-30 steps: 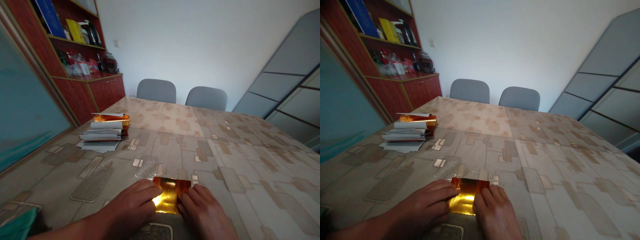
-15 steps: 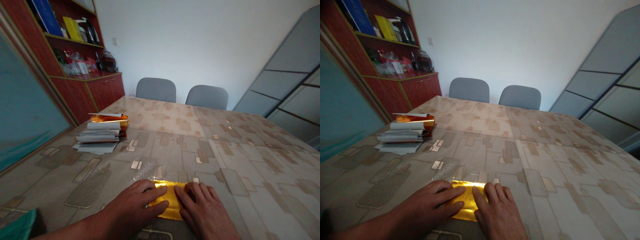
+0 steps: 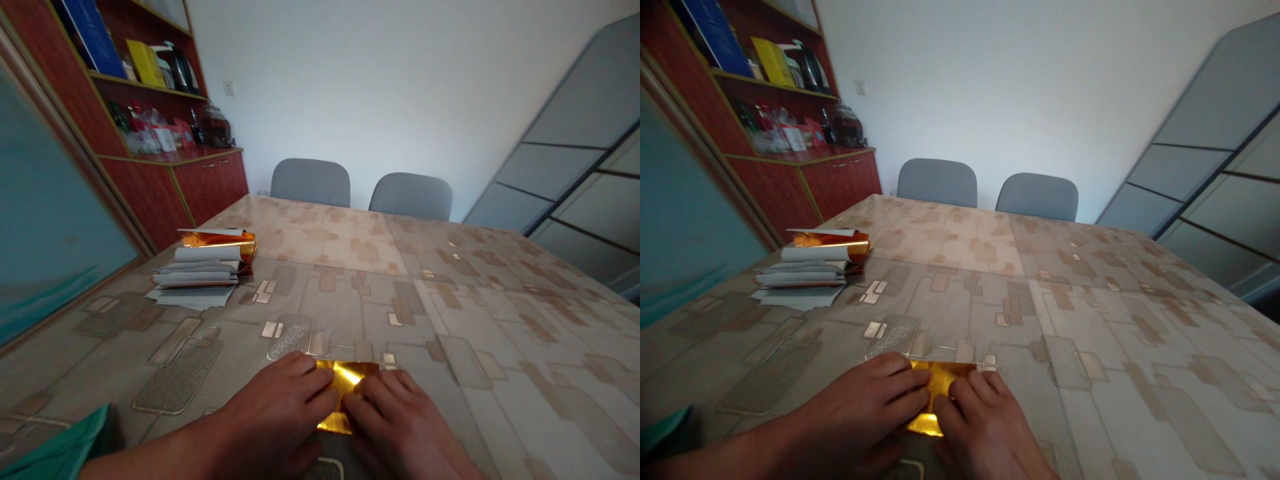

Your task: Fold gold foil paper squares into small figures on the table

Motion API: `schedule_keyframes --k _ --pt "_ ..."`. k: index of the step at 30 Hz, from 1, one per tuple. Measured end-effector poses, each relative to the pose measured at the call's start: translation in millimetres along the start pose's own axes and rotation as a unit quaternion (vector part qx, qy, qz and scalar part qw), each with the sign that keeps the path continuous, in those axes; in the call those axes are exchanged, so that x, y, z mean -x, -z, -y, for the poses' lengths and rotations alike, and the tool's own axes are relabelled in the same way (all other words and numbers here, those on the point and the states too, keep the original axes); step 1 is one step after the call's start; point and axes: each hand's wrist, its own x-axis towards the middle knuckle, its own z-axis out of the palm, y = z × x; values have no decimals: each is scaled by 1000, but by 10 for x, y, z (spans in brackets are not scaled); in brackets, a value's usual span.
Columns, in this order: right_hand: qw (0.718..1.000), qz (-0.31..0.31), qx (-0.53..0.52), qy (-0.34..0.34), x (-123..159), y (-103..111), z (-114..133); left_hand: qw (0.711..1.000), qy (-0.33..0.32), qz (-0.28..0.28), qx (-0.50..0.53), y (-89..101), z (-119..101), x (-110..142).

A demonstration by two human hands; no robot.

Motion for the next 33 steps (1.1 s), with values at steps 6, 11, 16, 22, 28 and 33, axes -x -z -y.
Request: schedule_keyframes --k 6,11,16,22,28,33 --pt "997 -62 20 45 -108 -127 111 997 5 -47 -56 -223 -55 -43" --pt "995 -79 10 55 -126 -60 100 991 -21 -82 -101 -266 -49 -57" --pt "994 -65 20 81 -85 -30 71 993 -34 -100 -59 -310 33 67" --pt "993 -53 28 104 65 84 -10 995 -14 -88 -38 -312 23 127" --pt "994 -33 46 99 312 262 -181 996 -18 -79 -37 -235 64 184" --pt "1000 -13 -1 24 370 447 -204 994 -41 -78 -69 -231 63 166"
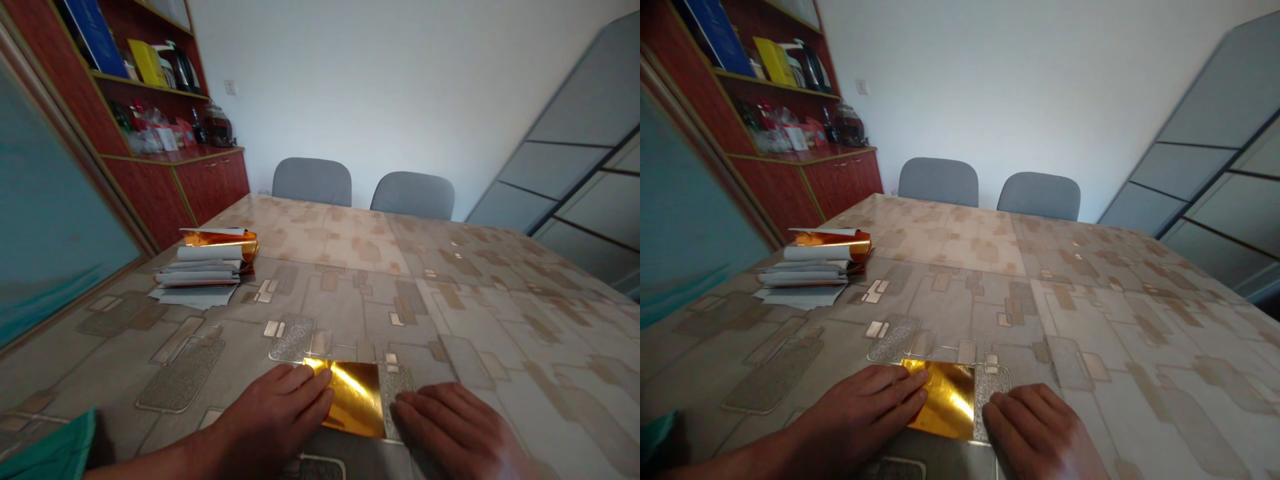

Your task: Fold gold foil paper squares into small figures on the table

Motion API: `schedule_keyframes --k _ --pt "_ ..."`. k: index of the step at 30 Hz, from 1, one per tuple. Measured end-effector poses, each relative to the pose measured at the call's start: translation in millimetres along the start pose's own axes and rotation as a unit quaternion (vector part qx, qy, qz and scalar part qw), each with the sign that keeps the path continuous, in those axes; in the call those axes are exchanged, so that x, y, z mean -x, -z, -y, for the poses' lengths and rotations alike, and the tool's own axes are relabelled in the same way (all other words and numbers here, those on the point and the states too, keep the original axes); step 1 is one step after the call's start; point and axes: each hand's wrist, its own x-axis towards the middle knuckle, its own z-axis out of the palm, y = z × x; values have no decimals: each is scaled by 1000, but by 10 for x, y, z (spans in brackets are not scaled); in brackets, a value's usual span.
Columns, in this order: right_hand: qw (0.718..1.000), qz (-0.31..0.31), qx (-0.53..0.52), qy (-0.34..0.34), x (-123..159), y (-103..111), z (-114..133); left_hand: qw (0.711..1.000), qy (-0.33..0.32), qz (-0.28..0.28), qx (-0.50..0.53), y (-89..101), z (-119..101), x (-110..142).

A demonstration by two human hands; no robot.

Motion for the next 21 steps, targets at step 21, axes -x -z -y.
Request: schedule_keyframes --k 21 --pt "992 -90 -34 -83 -374 -740 279 990 41 -41 130 13 134 -139"
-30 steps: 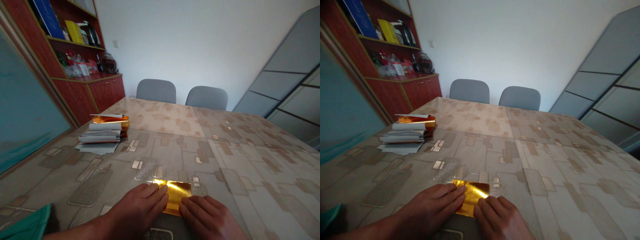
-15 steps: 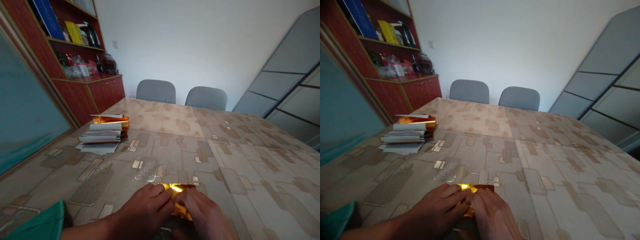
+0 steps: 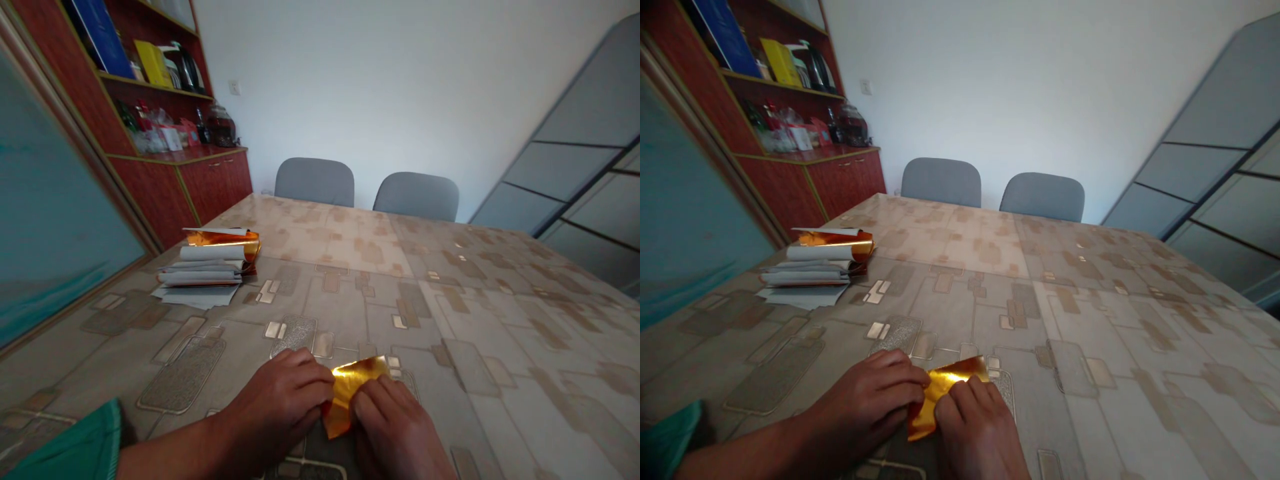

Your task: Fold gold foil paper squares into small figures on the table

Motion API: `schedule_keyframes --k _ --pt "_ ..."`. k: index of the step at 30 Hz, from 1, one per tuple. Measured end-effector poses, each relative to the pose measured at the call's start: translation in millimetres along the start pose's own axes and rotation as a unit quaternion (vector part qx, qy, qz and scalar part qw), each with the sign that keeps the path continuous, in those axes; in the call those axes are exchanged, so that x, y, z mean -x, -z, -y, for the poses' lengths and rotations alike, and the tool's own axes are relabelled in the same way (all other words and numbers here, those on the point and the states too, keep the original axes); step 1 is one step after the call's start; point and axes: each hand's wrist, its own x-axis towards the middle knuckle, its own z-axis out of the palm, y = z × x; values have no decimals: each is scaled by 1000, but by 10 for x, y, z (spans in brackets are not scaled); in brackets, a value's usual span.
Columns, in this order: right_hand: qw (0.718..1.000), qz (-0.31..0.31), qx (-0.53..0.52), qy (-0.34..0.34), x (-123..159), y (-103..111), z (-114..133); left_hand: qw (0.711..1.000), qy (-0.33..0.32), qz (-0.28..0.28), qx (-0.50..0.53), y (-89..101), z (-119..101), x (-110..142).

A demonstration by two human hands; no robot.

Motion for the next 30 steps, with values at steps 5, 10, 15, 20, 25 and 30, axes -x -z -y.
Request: schedule_keyframes --k 5,10,15,20,25,30 --pt "993 73 -65 -69 -34 91 13 1000 28 7 12 -18 40 -12" --pt "991 52 -97 -79 -112 144 -3 993 115 5 38 -7 68 -24" --pt "993 32 -69 -92 -102 84 -41 987 152 28 39 36 77 -47" --pt "996 12 -14 -92 -111 58 -56 986 159 38 43 93 89 -91" --pt "996 -5 49 -78 -177 78 -29 984 166 37 43 82 109 -122" --pt "993 -13 89 -77 -183 59 -25 983 179 31 32 64 112 -133"
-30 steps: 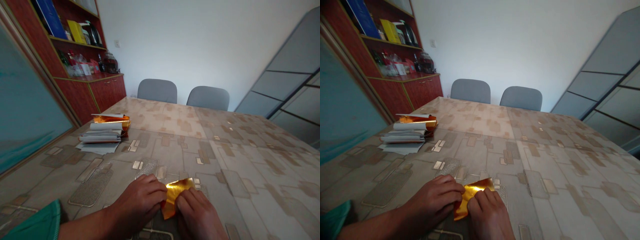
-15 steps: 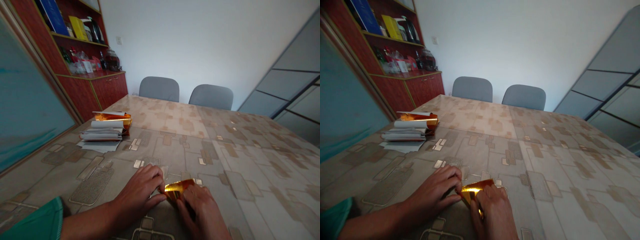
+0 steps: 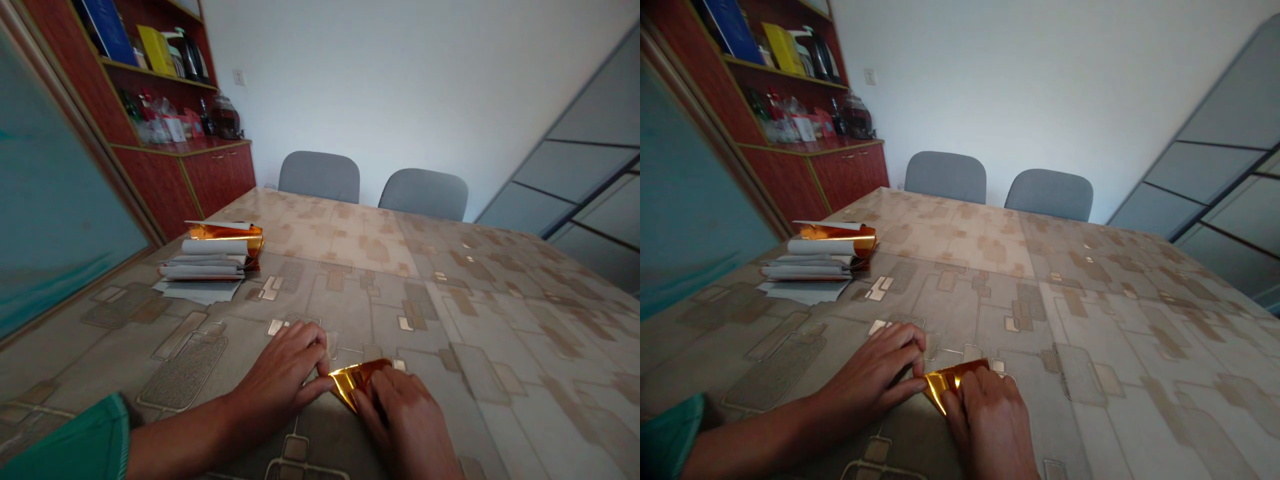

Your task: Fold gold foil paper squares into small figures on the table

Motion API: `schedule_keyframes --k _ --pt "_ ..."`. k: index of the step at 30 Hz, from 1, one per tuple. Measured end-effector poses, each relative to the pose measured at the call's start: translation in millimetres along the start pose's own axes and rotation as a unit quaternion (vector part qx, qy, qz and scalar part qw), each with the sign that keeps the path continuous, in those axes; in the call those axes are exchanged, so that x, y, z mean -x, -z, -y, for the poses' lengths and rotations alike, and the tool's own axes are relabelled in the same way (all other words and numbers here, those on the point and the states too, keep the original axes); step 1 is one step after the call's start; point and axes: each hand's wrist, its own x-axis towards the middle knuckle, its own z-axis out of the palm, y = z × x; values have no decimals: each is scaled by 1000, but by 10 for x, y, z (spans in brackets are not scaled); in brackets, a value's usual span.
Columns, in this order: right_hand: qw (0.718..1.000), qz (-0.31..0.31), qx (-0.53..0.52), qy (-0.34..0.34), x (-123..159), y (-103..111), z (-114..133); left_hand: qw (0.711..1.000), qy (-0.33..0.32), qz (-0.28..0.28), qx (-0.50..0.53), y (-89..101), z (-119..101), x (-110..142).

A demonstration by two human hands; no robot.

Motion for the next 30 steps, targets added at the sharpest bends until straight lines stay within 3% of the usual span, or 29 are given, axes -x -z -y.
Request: schedule_keyframes --k 9,16,25,30 --pt "998 22 51 4 18 -37 -54 1000 15 -14 -6 -1 -26 -3" --pt "997 -5 76 18 -25 -8 -33 999 19 -14 -27 5 -24 -14" --pt "997 58 54 -8 63 -89 -118 999 29 -10 -35 3 -19 -1" --pt "998 38 53 -7 56 -89 -98 999 16 -22 -38 -12 0 -4"
